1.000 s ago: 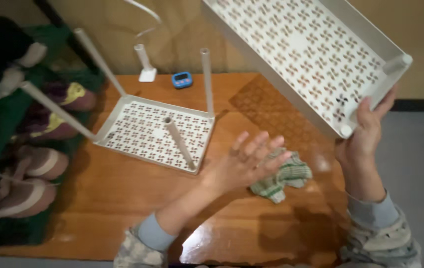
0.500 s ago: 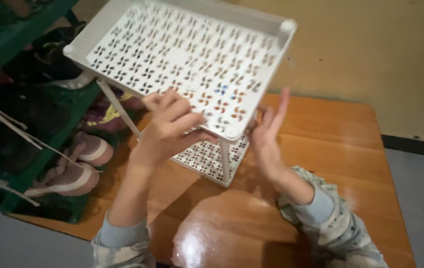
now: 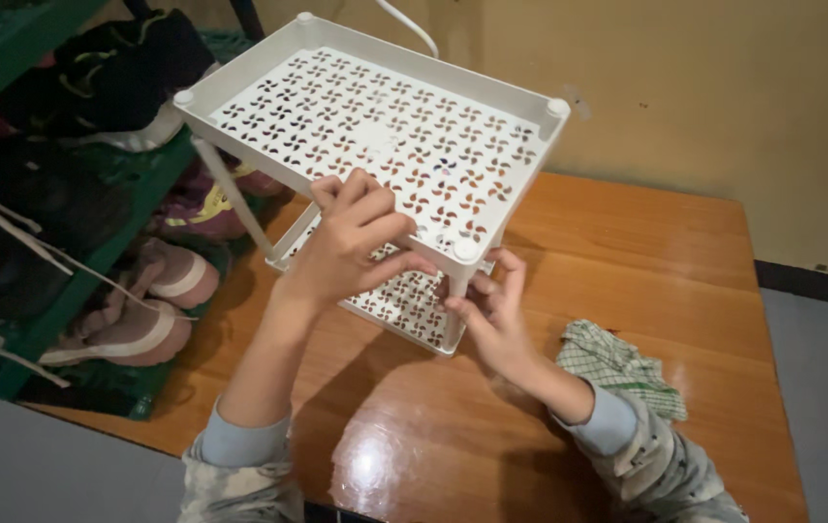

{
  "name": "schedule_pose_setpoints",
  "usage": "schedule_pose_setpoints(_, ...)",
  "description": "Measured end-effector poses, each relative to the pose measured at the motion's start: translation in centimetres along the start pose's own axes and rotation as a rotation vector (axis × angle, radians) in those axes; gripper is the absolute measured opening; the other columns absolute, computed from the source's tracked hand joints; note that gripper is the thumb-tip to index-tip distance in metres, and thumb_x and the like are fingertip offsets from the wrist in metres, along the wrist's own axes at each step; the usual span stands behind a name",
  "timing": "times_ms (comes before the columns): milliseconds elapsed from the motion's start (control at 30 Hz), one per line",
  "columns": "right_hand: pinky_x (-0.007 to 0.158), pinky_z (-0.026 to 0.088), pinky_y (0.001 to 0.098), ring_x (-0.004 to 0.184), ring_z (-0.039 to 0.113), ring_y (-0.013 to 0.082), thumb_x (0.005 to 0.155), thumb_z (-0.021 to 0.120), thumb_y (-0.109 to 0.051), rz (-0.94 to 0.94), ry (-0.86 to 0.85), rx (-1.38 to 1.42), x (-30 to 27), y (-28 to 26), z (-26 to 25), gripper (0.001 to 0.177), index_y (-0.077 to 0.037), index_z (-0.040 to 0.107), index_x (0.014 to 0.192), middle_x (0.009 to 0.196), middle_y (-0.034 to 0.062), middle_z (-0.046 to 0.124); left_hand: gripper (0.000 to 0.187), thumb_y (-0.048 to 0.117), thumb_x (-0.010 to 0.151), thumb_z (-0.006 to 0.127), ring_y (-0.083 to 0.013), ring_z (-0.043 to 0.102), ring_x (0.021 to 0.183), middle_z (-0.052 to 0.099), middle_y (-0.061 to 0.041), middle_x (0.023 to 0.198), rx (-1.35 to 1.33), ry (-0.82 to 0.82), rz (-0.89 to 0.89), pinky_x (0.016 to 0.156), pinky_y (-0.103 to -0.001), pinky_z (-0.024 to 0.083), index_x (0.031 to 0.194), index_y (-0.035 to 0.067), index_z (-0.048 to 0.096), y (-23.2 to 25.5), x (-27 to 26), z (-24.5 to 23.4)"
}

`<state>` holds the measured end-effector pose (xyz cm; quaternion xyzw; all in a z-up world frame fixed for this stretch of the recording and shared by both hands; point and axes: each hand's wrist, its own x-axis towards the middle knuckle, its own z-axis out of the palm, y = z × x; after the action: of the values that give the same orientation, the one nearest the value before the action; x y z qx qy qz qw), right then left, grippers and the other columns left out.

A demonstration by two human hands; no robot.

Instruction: The person wipes the perforated plastic trays and white tube legs of a shoe rack with a green cloth, then snaps the trays onto the tubes to assemble a two-tier rack. They then carry the assembled rack aside, place shoes on the table, and handle and pair several shoes, moving some toward the rack.

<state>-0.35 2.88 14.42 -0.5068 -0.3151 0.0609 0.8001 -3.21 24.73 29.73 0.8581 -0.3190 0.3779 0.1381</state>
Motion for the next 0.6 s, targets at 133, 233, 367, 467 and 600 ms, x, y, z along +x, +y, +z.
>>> schedule_pose_setpoints(133, 0.097, 0.059, 0.0405, 0.111, 0.068, 0.0263, 0.101, 0.055, 0.004, 0.001, -0.045, -0.040, -0.3, -1.6, -1.2, 0.066, -0.014, 0.008, 0.143, 0.128, 0.0240, 0.063, 0.040, 0.049, 0.081, 0.083, -0.0238, 0.050, 0.098, 0.054, -0.001, 0.092, 0.025, -0.023, -0.005, 0.094, -0.043, 0.028, 0.089, 0.014, 0.067, 1.6, 0.0, 0.6)
schedule_pose_setpoints(233, 0.093, 0.059, 0.0408, 0.108, 0.071, 0.0255, 0.099, 0.053, -0.005, 0.098, -0.111, -0.111, -0.2, -3.0, -3.4, 0.064, -0.015, 0.006, 0.142, 0.126, 0.0195, 0.065, 0.039, 0.049, 0.085, 0.082, -0.0234, 0.050, 0.098, 0.055, 0.000, 0.093, 0.058, 0.000, -0.047, 0.093, -0.043, 0.028, 0.092, 0.013, 0.068, 3.1, -0.1, 1.1)
schedule_pose_setpoints(367, 0.109, 0.051, 0.0403, 0.123, 0.059, 0.0247, 0.114, 0.049, -0.019, -0.172, 0.185, -0.325, 3.7, -3.4, -6.9, 0.037, -0.005, 0.038, 0.147, 0.130, 0.0143, 0.058, 0.040, 0.052, 0.085, 0.080, -0.0236, 0.051, 0.099, 0.056, 0.000, 0.091, 0.118, 0.050, -0.104, 0.090, -0.044, 0.026, 0.090, 0.014, 0.067, 4.1, 0.4, 1.1)
schedule_pose_setpoints(467, 0.117, 0.045, 0.0398, 0.132, 0.051, 0.0245, 0.114, 0.055, -0.024, -0.255, 0.250, -0.331, 10.9, -3.2, -9.8, 0.041, -0.006, 0.044, 0.149, 0.139, 0.0144, 0.051, 0.038, 0.051, 0.087, 0.080, -0.0239, 0.050, 0.095, 0.055, -0.001, 0.089, 0.153, 0.011, -0.118, 0.086, -0.044, 0.025, 0.088, 0.015, 0.067, 4.6, 1.3, 0.8)
schedule_pose_setpoints(600, 0.118, 0.045, 0.0386, 0.142, 0.049, 0.0225, 0.100, 0.064, -0.009, -0.246, -0.042, -0.232, 18.5, -2.2, -11.6, 0.070, -0.012, 0.028, 0.160, 0.158, 0.0129, 0.039, 0.037, 0.050, 0.090, 0.079, -0.0241, 0.050, 0.098, 0.056, 0.000, 0.093, 0.230, 0.016, -0.092, 0.088, -0.044, 0.026, 0.091, 0.015, 0.067, 5.9, 2.1, 0.5)
